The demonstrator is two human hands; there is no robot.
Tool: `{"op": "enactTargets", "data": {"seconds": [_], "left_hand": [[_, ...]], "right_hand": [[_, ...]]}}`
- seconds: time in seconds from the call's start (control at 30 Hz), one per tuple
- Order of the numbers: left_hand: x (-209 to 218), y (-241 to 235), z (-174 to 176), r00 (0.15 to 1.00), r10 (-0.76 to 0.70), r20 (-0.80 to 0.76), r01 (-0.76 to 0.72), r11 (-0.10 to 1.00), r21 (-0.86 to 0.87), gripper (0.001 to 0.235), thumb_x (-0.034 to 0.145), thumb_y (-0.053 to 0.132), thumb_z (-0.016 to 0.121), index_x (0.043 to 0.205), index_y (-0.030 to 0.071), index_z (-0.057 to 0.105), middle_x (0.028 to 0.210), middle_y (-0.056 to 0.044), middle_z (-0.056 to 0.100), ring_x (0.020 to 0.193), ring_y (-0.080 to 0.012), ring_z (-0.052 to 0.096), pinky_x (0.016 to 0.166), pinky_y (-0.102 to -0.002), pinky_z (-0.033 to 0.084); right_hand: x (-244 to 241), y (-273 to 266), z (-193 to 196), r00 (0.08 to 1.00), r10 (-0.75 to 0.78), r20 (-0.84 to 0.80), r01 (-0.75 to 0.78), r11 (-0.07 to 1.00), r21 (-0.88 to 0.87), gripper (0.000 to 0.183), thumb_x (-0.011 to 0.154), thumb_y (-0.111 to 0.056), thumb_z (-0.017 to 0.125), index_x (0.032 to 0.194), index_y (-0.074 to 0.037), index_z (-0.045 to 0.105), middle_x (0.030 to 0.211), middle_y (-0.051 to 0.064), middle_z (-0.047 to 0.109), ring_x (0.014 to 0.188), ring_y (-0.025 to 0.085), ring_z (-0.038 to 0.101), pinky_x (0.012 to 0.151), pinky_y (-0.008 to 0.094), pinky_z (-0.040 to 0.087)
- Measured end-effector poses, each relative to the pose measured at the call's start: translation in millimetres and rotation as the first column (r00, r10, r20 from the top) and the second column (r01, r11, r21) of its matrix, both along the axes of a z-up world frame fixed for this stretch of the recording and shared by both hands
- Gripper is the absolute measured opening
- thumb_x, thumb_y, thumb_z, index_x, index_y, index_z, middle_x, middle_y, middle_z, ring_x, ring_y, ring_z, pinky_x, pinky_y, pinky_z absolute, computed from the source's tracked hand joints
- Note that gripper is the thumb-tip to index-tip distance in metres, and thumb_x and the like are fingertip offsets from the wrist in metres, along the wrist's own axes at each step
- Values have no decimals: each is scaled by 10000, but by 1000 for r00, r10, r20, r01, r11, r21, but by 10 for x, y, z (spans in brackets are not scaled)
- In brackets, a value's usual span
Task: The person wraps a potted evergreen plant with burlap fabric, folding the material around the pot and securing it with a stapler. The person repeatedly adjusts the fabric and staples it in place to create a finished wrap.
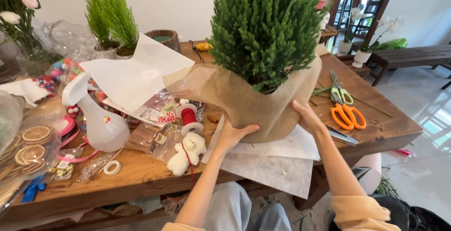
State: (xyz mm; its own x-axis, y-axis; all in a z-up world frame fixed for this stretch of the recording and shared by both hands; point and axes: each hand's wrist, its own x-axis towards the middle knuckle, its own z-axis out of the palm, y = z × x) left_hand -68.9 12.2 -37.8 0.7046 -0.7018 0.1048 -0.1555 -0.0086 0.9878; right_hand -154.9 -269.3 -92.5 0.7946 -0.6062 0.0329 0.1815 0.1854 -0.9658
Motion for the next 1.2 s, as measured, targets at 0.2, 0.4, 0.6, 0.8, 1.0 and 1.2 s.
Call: {"op": "enactTargets", "data": {"seconds": [0.2, 0.4, 0.6, 0.8, 1.0, 1.2], "left_hand": [[360, -298, -417, 996, 76, -41, -82, 983, -164, 1102, 611, 443, 964, 1490, 99, 395, 1448, -163, 523, 1394, -296, 446, 1180, -482, 348], [607, -474, -287, 991, -21, -129, 0, 986, -165, 1110, 705, 483, 907, 1581, 209, 282, 1570, -138, 392, 1445, -289, 376, 1188, -508, 322], [1404, -1025, -1006, 909, -187, -373, 27, 918, -395, 865, 973, 516, 624, 1611, 125, 188, 1604, -226, 282, 1478, -412, 258, 1177, -580, 282], [2020, -1548, -1765, 945, -84, -316, -47, 922, -385, 766, 989, 407, 663, 1583, 108, 283, 1528, -228, 402, 1396, -399, 406, 1134, -563, 353], [879, -332, -322, 975, 202, 96, -173, 953, -248, 678, 960, 474, 465, 1512, 108, 321, 1510, -170, 424, 1340, -293, 476, 1085, -451, 434], [228, 530, -128, 979, 48, 198, 8, 961, -275, 906, 814, 401, 713, 1536, 110, 248, 1517, -148, 429, 1355, -275, 487, 1045, -433, 450]], "right_hand": [[225, 298, -33, 971, -236, 33, 231, 965, 122, 669, 836, -302, 832, 1408, -113, 543, 1307, 224, 608, 1182, 390, 608, 933, 620, 501], [-57, 1230, 909, 887, -435, -158, 390, 886, -250, 847, 706, -523, 864, 1411, -179, 544, 1305, 172, 630, 1232, 312, 591, 1056, 532, 472], [-149, 1522, 454, 822, -533, 201, 567, 725, -391, 755, 723, -298, 931, 1358, -85, 581, 1278, 166, 641, 1217, 269, 585, 1082, 494, 433], [22, 1909, 32, 813, -571, 116, 575, 755, -314, 728, 676, -300, 949, 1274, -19, 643, 1205, 207, 685, 1171, 289, 627, 1008, 514, 478], [-599, 1243, -1223, 856, -375, 357, 504, 761, -410, 732, 744, -420, 774, 1297, 8, 556, 1280, 145, 631, 1196, 269, 588, 1021, 422, 478], [-1076, 1549, -300, 860, -246, 448, 511, 423, -748, 629, 774, -79, 637, 1362, -4, 427, 1387, 184, 442, 1361, 340, 429, 1158, 460, 346]]}}
